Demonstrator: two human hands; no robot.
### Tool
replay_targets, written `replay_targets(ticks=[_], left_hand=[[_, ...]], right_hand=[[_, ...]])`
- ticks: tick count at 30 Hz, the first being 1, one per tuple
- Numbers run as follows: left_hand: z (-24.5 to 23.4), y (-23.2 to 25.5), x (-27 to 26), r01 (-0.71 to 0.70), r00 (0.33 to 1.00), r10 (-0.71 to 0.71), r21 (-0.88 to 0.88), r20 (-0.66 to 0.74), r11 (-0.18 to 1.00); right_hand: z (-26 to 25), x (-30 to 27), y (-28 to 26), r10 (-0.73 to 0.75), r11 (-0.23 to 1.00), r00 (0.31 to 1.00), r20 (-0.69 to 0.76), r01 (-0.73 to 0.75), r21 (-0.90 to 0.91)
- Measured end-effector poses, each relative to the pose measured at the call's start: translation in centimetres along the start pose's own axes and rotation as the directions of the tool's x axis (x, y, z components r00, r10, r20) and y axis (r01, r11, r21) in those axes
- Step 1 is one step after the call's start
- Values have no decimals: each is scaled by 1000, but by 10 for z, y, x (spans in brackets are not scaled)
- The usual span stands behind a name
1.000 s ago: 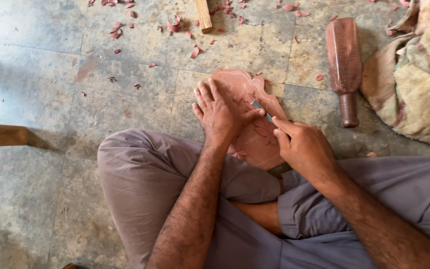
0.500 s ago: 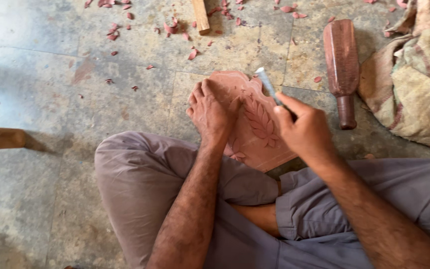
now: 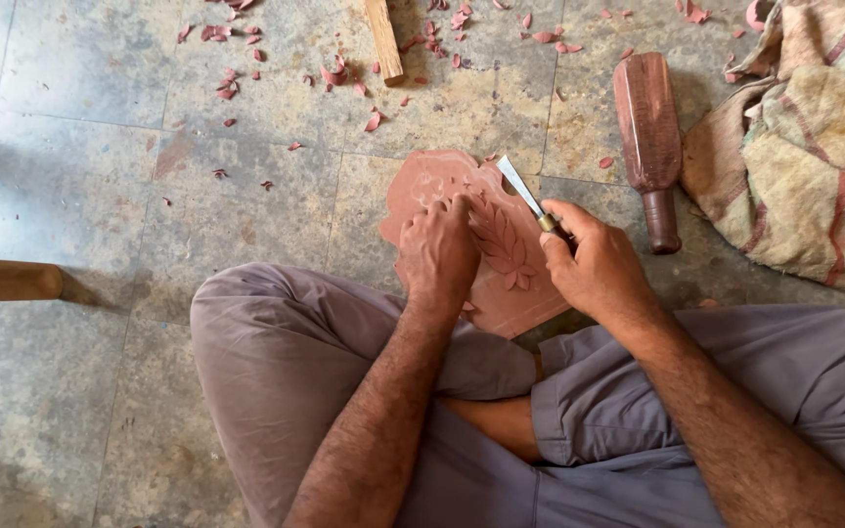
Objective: The person carves decorative floral patterns into a wooden panel using various chisels while sitting on the floor.
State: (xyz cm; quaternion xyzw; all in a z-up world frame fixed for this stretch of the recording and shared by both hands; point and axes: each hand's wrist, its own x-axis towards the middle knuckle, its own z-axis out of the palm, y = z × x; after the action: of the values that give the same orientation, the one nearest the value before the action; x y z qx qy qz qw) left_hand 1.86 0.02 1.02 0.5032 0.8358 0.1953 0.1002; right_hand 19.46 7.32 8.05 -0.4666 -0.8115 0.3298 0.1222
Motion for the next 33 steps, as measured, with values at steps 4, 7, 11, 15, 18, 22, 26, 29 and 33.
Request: replay_targets(ticks=[4,7,11,15,18,22,26,29,33], left_hand=[[2,-1,1,-119,993,116,119,31,986],[-9,0,-5,-99,993,94,84,65,991],[-15,6,-10,61,997,-63,43,51,997],[-1,-1,-2,183,965,-198,96,172,978],[7,-1,-7,42,995,-50,88,90,995],[-1,24,-23,-121,992,120,46,34,992],[-18,38,-23,-162,946,125,101,298,982],[-17,44,-23,-231,938,152,234,312,944],[-18,50,-26,-244,970,235,239,65,940]], right_hand=[[-1,-1,2,-104,994,994,-37,105,24],[-1,-1,-2,7,1000,1000,0,-7,2],[-3,-4,-3,18,999,1000,6,-18,33],[-4,-5,-1,7,1000,1000,17,-7,27],[-5,-3,-1,-3,999,1000,3,3,42],[-3,-2,-1,3,999,1000,9,-3,49],[-4,-2,-2,8,999,999,39,-9,31],[-3,-2,-2,11,999,999,36,-12,31],[-2,-4,0,2,999,999,38,-4,39]])
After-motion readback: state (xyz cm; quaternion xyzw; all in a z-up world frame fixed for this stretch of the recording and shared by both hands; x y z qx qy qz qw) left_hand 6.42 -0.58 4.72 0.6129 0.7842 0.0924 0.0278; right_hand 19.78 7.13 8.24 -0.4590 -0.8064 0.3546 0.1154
